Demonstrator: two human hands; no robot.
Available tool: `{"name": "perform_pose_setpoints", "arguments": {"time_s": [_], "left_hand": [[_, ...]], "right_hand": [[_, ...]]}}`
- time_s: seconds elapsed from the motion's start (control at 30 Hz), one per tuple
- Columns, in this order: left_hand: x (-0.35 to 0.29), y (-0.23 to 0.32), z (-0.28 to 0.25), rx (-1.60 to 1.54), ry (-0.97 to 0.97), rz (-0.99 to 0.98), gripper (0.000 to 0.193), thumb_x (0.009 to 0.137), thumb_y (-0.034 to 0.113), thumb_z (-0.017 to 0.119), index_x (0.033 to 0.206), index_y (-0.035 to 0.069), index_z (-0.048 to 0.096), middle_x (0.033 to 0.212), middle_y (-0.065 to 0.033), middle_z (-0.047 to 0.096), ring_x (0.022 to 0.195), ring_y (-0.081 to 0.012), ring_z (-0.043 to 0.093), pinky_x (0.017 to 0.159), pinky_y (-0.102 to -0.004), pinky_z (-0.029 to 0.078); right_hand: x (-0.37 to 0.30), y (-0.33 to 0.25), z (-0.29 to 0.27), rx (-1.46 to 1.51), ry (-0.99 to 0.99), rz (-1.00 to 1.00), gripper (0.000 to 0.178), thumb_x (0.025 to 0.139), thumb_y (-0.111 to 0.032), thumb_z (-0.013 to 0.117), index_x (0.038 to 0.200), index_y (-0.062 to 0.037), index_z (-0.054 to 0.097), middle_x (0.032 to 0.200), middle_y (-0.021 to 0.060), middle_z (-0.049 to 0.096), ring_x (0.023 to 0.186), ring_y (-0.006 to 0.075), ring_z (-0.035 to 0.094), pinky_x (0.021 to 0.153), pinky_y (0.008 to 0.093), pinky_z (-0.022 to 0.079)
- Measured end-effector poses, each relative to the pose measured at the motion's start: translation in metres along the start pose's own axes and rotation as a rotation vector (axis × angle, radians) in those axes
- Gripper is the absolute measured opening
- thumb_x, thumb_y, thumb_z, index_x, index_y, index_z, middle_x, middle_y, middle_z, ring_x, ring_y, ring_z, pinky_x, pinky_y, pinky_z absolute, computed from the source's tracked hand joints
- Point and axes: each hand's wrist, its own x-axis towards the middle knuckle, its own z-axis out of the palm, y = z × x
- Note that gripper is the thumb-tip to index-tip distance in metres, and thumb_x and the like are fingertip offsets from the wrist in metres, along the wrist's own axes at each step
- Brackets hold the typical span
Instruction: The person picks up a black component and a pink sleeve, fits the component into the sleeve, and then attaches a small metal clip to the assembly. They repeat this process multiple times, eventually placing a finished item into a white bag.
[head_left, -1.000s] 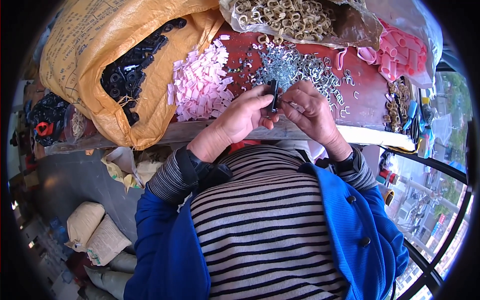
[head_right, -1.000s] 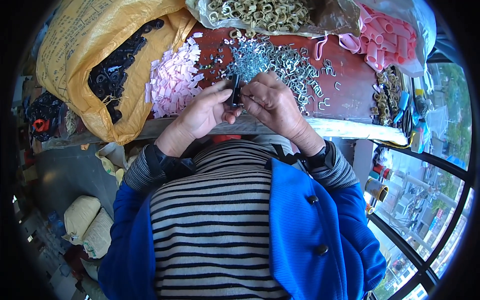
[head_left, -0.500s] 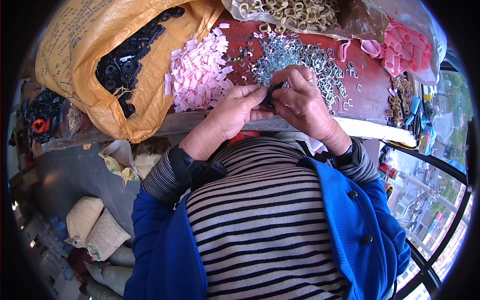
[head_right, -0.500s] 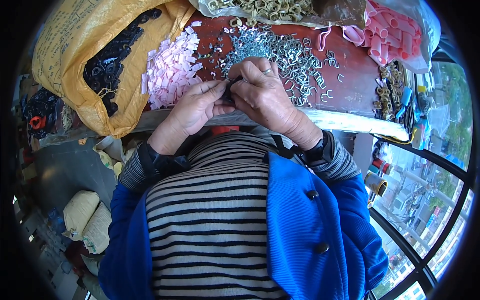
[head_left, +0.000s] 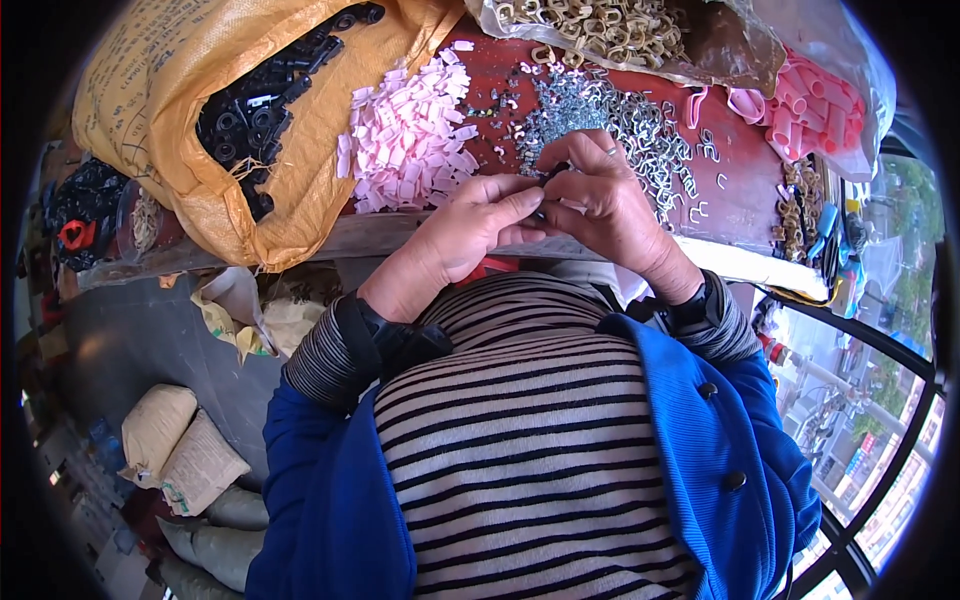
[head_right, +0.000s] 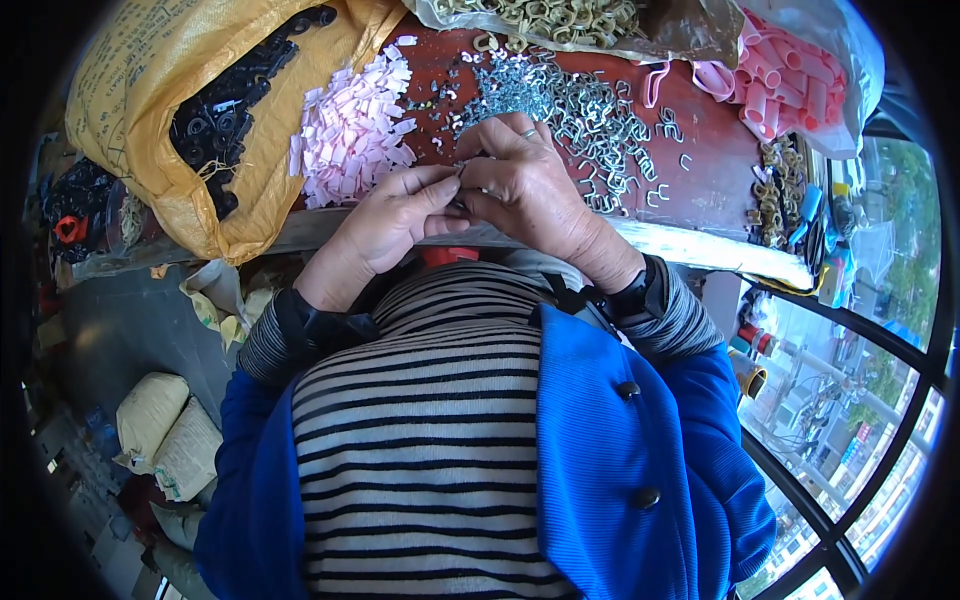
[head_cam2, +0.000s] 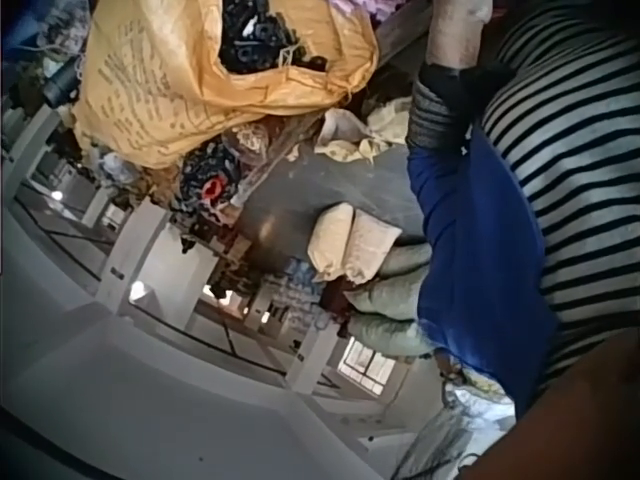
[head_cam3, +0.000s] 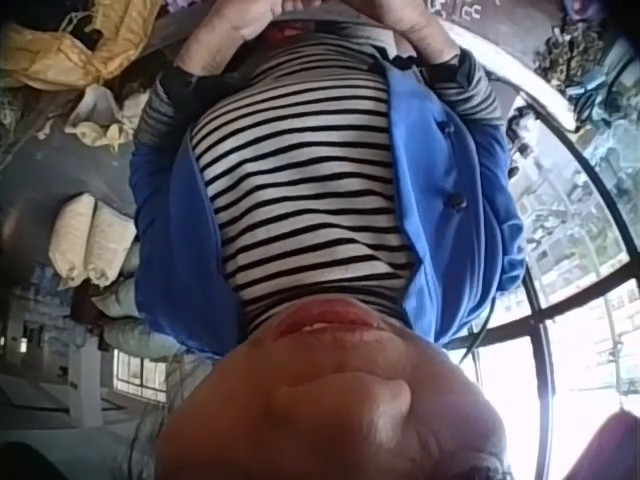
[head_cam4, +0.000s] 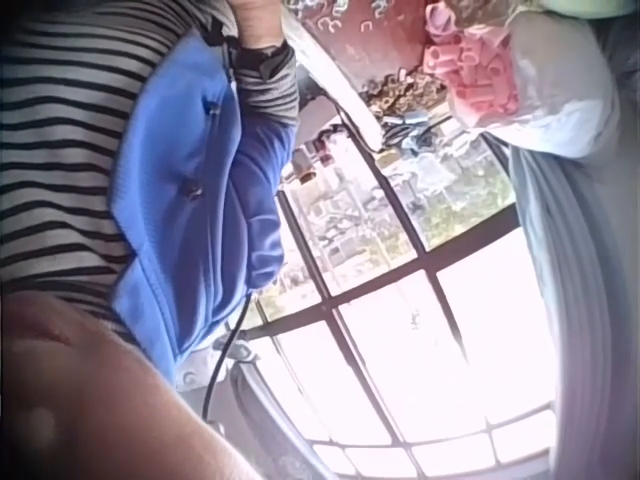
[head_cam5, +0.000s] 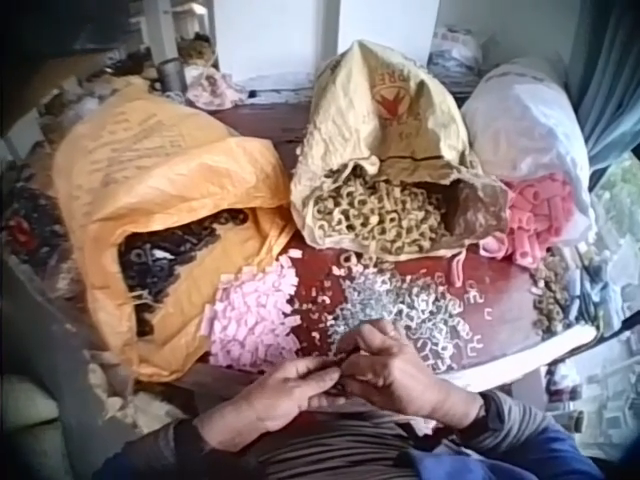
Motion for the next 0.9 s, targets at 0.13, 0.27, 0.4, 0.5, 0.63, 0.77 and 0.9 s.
{"name": "perform_pose_setpoints", "arguments": {"time_s": [0.13,0.27,0.4,0.5,0.63,0.77,0.9], "left_hand": [[-0.004,0.002,-0.006,-0.198,0.012,0.013,0.025,0.086,0.014,0.043,0.105,-0.001,0.045,0.096,-0.0111,0.053,0.085,-0.0173,0.055,0.072,-0.026,0.047],[-0.007,0.003,-0.016,-0.208,0.012,0.027,0.023,0.085,0.014,0.043,0.103,0.0,0.047,0.096,-0.0132,0.055,0.083,-0.018,0.056,0.071,-0.0255,0.047],[0.004,0.011,-0.016,-0.235,0.063,0.056,0.016,0.083,0.014,0.048,0.09,0.001,0.053,0.085,-0.0099,0.057,0.081,-0.0184,0.057,0.07,-0.0241,0.047],[0.002,0.012,-0.022,-0.289,0.131,0.059,0.014,0.083,0.015,0.049,0.088,0.002,0.054,0.085,-0.0082,0.058,0.078,-0.0161,0.056,0.067,-0.0238,0.046],[0.01,-0.008,-0.022,-0.311,0.006,0.086,0.024,0.084,0.024,0.046,0.09,0.003,0.054,0.081,-0.0018,0.057,0.071,-0.0107,0.053,0.069,-0.0231,0.044],[0.013,-0.006,-0.023,-0.307,-0.008,0.115,0.021,0.081,0.019,0.052,0.09,0.0,0.053,0.082,-0.006,0.056,0.075,-0.0155,0.056,0.069,-0.0246,0.048],[0.004,-0.012,-0.019,-0.393,-0.006,0.186,0.018,0.08,0.016,0.053,0.086,-0.001,0.051,0.081,-0.0079,0.056,0.073,-0.0181,0.057,0.066,-0.0266,0.05]], "right_hand": [[0.0,-0.001,0.004,0.092,0.101,-0.013,0.018,0.059,-0.002,0.065,0.075,-0.0057,0.058,0.089,0.0048,0.051,0.086,0.0218,0.048,0.074,0.0312,0.04],[-0.012,0.017,-0.012,-0.002,0.254,0.2,0.02,0.063,-0.003,0.063,0.082,-0.0049,0.057,0.091,0.0072,0.052,0.087,0.0256,0.051,0.074,0.0331,0.042],[-0.036,0.078,-0.034,-0.571,0.165,0.329,0.021,0.071,-0.012,0.057,0.091,-0.0062,0.054,0.091,0.0118,0.052,0.082,0.0296,0.052,0.068,0.0363,0.043],[-0.033,0.106,-0.027,-0.554,-0.045,0.628,0.021,0.076,-0.017,0.051,0.094,-0.0072,0.051,0.088,0.0164,0.052,0.074,0.0332,0.052,0.061,0.0406,0.041],[-0.049,0.116,-0.025,-0.594,0.164,0.276,0.008,0.075,-0.017,0.052,0.074,-0.0099,0.056,0.07,0.0111,0.052,0.065,0.0276,0.052,0.053,0.0374,0.043],[-0.058,0.119,-0.02,-0.557,0.19,0.273,0.015,0.076,-0.011,0.049,0.064,-0.0031,0.049,0.068,0.015,0.05,0.06,0.032,0.05,0.05,0.0415,0.041],[-0.064,0.115,-0.023,-0.481,0.273,0.325,0.011,0.072,-0.007,0.048,0.065,0.0007,0.045,0.063,0.0187,0.05,0.056,0.0347,0.049,0.05,0.0436,0.037]]}}
